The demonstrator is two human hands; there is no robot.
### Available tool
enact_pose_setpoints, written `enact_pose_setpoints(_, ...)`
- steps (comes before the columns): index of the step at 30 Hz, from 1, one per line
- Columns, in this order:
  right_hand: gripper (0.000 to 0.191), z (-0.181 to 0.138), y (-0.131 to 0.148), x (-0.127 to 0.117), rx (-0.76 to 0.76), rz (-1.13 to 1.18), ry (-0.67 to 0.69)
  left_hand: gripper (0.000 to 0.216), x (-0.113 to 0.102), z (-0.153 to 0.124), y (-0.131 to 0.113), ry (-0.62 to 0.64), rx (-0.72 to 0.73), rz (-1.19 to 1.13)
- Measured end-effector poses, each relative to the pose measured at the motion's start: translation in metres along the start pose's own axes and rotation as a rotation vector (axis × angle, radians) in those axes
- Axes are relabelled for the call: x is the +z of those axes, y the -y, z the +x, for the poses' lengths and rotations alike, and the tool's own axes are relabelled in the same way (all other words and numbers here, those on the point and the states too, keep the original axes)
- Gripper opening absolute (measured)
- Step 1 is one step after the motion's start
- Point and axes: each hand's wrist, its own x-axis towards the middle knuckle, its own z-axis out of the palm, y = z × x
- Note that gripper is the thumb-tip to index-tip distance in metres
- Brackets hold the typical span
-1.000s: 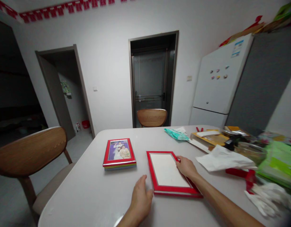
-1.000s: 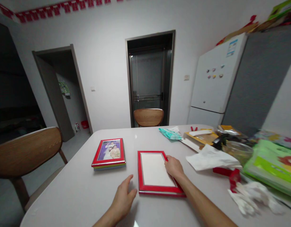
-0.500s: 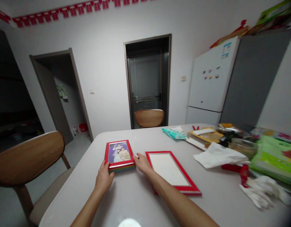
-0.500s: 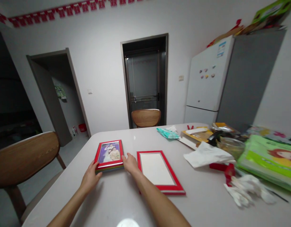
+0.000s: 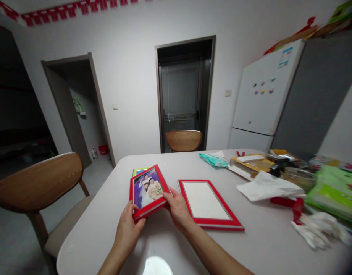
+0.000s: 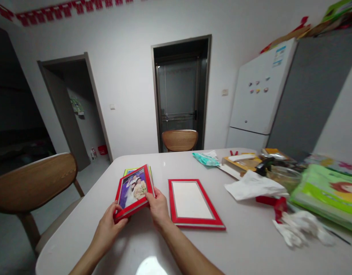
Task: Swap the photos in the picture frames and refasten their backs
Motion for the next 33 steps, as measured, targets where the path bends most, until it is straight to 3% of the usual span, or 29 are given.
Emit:
enact_pose_setpoints(5, 0.043, 0.007, -0.009, 0.000, 0.075, -0.113, -0.013, 0.013, 0.003, 0.003, 0.008, -0.016, 0.025, 0.034)
enact_pose_setpoints(9, 0.045, 0.005, -0.013, -0.026, 0.042, -0.298, -0.060, 0.014, 0.005, 0.008, 0.018, -0.042, 0.046, 0.075)
enact_pose_setpoints(11, 0.055, -0.004, -0.014, -0.048, -0.003, -0.527, -0.106, 0.015, 0.006, 0.008, 0.022, -0.062, 0.052, 0.094)
enact_pose_setpoints(13, 0.060, -0.018, -0.018, -0.071, -0.041, -0.911, -0.109, 0.018, 0.009, 0.008, 0.025, -0.080, 0.057, 0.106)
enact_pose_setpoints(15, 0.059, -0.034, -0.022, -0.090, -0.097, -1.222, -0.014, 0.024, 0.012, 0.008, 0.027, -0.098, 0.061, 0.114)
enact_pose_setpoints(17, 0.058, -0.050, -0.023, -0.103, -0.190, -1.345, 0.122, 0.028, 0.016, 0.009, 0.029, -0.117, 0.064, 0.118)
enact_pose_setpoints(23, 0.043, -0.091, -0.016, -0.114, -0.332, -1.362, 0.258, 0.032, 0.021, 0.007, 0.031, -0.178, 0.089, 0.120)
enact_pose_setpoints(27, 0.061, -0.122, -0.024, -0.122, -0.520, -1.294, 0.389, 0.034, 0.017, 0.002, 0.034, -0.191, 0.119, 0.121)
enact_pose_setpoints(30, 0.066, -0.138, -0.027, -0.126, -0.551, -1.300, 0.367, 0.034, 0.015, 0.000, 0.036, -0.193, 0.129, 0.124)
enact_pose_setpoints(33, 0.063, -0.140, -0.006, -0.128, -0.526, -1.212, 0.275, 0.035, 0.013, -0.001, 0.037, -0.199, 0.149, 0.137)
